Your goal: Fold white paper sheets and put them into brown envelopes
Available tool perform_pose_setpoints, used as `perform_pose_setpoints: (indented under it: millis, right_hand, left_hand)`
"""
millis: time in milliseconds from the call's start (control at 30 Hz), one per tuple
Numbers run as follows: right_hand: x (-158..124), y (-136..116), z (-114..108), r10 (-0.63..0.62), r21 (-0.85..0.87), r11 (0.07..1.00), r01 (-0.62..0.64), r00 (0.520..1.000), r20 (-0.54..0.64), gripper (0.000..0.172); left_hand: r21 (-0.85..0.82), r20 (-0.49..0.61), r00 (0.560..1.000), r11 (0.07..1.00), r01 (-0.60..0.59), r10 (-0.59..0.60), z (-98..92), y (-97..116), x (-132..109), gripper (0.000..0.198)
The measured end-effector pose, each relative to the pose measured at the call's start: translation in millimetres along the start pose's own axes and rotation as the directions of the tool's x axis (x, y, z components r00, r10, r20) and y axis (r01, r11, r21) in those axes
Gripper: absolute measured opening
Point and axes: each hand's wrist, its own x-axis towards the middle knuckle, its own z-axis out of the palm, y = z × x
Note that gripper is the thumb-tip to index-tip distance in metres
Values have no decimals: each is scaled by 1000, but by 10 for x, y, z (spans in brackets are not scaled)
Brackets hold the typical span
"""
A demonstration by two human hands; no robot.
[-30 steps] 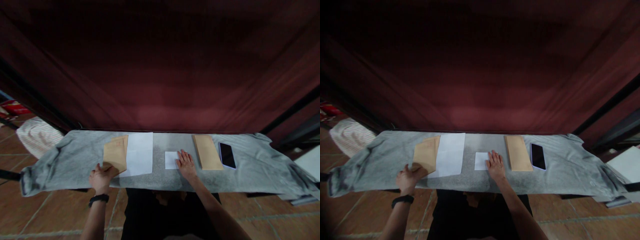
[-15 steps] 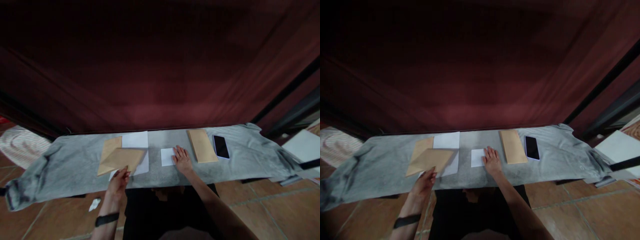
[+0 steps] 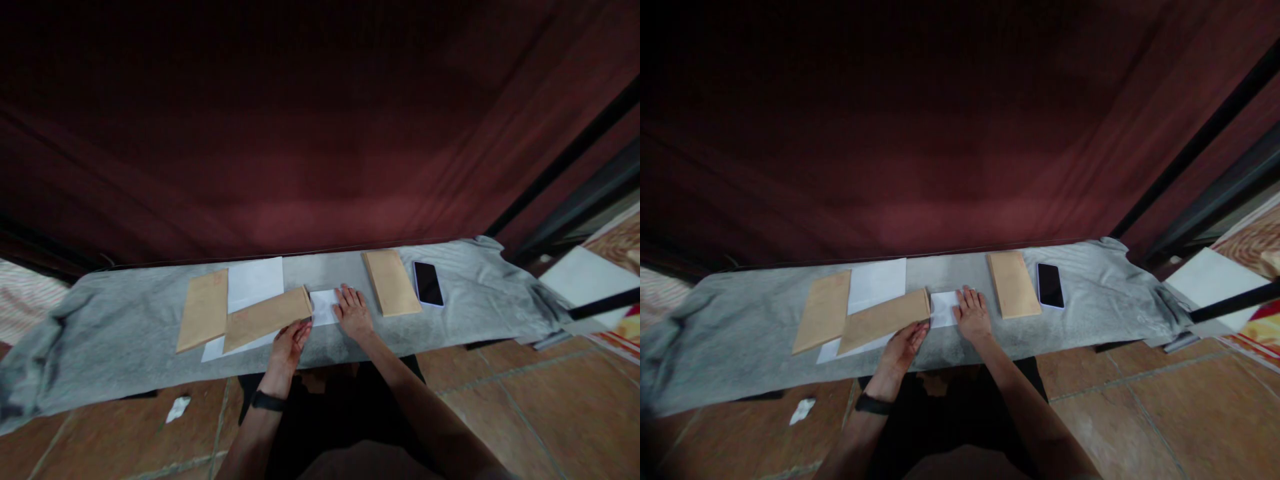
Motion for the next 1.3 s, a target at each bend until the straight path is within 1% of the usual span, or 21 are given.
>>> perform_pose_setpoints:
  millis: [67,133,200,233,267,300,333,367,400,433,467,533,633,733,833,900,967,1033,1067,1167,1300]
  right_hand:
    - [0,3,1,-5,5,1000,6,1000,-6,55]
    - [2,6,1,-8,12,1000,8,1000,-4,55]
    - [4,10,-4,-5,15,1000,5,1000,4,55]
    - [6,11,-8,-5,15,1000,4,1000,8,55]
    - [8,12,-13,-4,13,1000,4,1000,12,54]
    - [10,12,-16,-4,9,1000,4,1000,15,54]
    - [13,12,-19,-6,5,1000,6,1000,18,54]
    - [14,13,-19,-10,1,1000,10,1000,20,54]
    - [14,15,-17,-15,-2,1000,15,1000,21,54]
    - [13,18,-12,-20,-5,1000,20,1000,20,53]
    - [8,24,-5,-22,-7,1000,22,1000,15,53]
    - [-10,50,15,-18,-6,1000,18,1000,-6,53]
    - [-50,118,44,2,8,1000,-2,998,-59,54]
    - [-72,169,50,32,25,999,-30,994,-104,55]
    - [-38,105,22,71,25,997,-69,992,-105,56]
    - [8,-18,2,37,41,999,-34,997,-63,55]
    - [50,-166,-6,-96,87,992,95,995,10,53]
    - [73,-287,1,-227,125,968,217,972,67,50]
    - [77,-323,7,-262,131,959,250,962,82,48]
    - [66,-320,21,-261,102,963,251,961,93,48]
    - [41,-142,2,-197,39,980,194,976,91,49]
  left_hand:
    - [118,74,997,993,-25,16,8,-92,-58,11]
    - [245,161,985,964,-105,66,76,-217,-131,22]
    - [365,261,951,895,-256,165,188,-351,-180,28]
    - [442,330,911,813,-380,247,247,-415,-185,33]
    - [537,418,842,655,-531,340,300,-474,-175,41]
    - [612,500,766,461,-643,405,342,-529,-152,49]
    - [663,579,687,238,-710,439,371,-578,-118,55]
    - [689,636,628,37,-724,449,385,-621,-79,59]
    - [703,665,597,-107,-703,448,384,-659,-39,61]
    - [706,686,578,-212,-676,443,369,-691,-3,63]
    - [701,703,562,-289,-652,435,344,-717,24,65]
    - [678,733,537,-381,-628,419,273,-747,47,69]
    - [649,761,518,-434,-625,390,155,-752,5,72]
    - [638,770,516,-449,-626,374,78,-740,-69,73]
    - [643,766,521,-448,-621,377,62,-740,-107,73]
    - [649,761,525,-435,-624,382,69,-752,-101,72]
    - [653,757,528,-412,-635,385,74,-771,-79,73]
    - [656,754,532,-391,-646,387,70,-789,-52,74]
    - [656,753,531,-385,-649,387,65,-796,-42,73]
    - [646,762,522,-395,-653,384,41,-797,-38,75]
    - [636,771,512,-438,-635,379,-18,-761,-104,75]
